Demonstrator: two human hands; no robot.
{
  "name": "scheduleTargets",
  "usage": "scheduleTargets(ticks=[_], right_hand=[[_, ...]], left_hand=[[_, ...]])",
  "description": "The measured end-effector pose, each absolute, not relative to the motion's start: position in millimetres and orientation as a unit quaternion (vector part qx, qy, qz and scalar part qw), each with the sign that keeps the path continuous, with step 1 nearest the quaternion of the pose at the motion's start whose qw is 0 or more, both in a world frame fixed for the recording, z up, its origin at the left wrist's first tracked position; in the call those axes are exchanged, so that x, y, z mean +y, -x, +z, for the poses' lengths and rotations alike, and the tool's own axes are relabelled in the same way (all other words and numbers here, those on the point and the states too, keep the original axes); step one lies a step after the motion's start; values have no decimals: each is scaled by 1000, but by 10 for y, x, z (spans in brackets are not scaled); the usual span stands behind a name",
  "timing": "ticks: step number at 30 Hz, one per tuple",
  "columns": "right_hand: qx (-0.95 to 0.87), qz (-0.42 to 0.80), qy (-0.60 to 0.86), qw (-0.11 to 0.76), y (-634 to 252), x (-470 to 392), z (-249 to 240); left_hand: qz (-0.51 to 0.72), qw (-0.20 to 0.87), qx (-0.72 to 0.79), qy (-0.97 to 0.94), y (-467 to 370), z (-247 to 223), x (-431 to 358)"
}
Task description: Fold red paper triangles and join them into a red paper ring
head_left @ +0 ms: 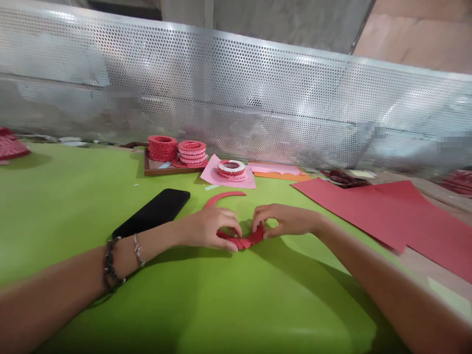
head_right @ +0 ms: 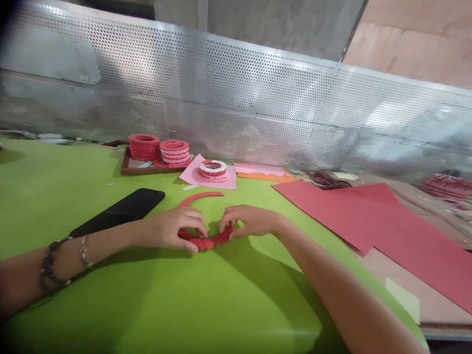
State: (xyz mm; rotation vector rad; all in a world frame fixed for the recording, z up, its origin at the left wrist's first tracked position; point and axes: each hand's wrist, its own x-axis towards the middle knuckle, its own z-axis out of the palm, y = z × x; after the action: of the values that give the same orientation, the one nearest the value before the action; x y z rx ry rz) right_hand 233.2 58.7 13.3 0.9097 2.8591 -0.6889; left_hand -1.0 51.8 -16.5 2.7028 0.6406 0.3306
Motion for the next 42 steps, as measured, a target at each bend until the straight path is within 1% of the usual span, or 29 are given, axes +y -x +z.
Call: scheduleTargets(ticks=[5, 9, 11, 15, 21, 28, 33, 37, 42], right_hand=[[927, -156, -336, 63, -2461, 618, 192], [923, -176, -340, 44, -2370, 530, 195], [925, -191, -328, 30, -2246, 457, 167], [934, -161, -319, 3, -2045, 361, 92], [937, -149, -317, -14, -2017, 354, 40], [941, -140, -308, -18, -2024, 354, 23], [944, -156, -289, -16, -2019, 351, 22], [945, -165, -282, 2, -2043, 361, 66], [946, -141, -291, 31, -2163, 408, 135]], left_hand=[[61, 171, 265, -947, 239, 17, 636], [6, 181, 280, -943, 285, 49, 678], [8, 182, 284, -941, 249, 26, 668], [39, 176, 266, -947, 180, -32, 649], [64, 155, 236, -957, 157, -99, 652], [96, 147, 203, -963, 146, -159, 669], [107, 150, 203, -962, 122, -161, 651], [86, 159, 222, -958, 113, -112, 608], [18, 196, 261, -945, 198, -12, 594]])
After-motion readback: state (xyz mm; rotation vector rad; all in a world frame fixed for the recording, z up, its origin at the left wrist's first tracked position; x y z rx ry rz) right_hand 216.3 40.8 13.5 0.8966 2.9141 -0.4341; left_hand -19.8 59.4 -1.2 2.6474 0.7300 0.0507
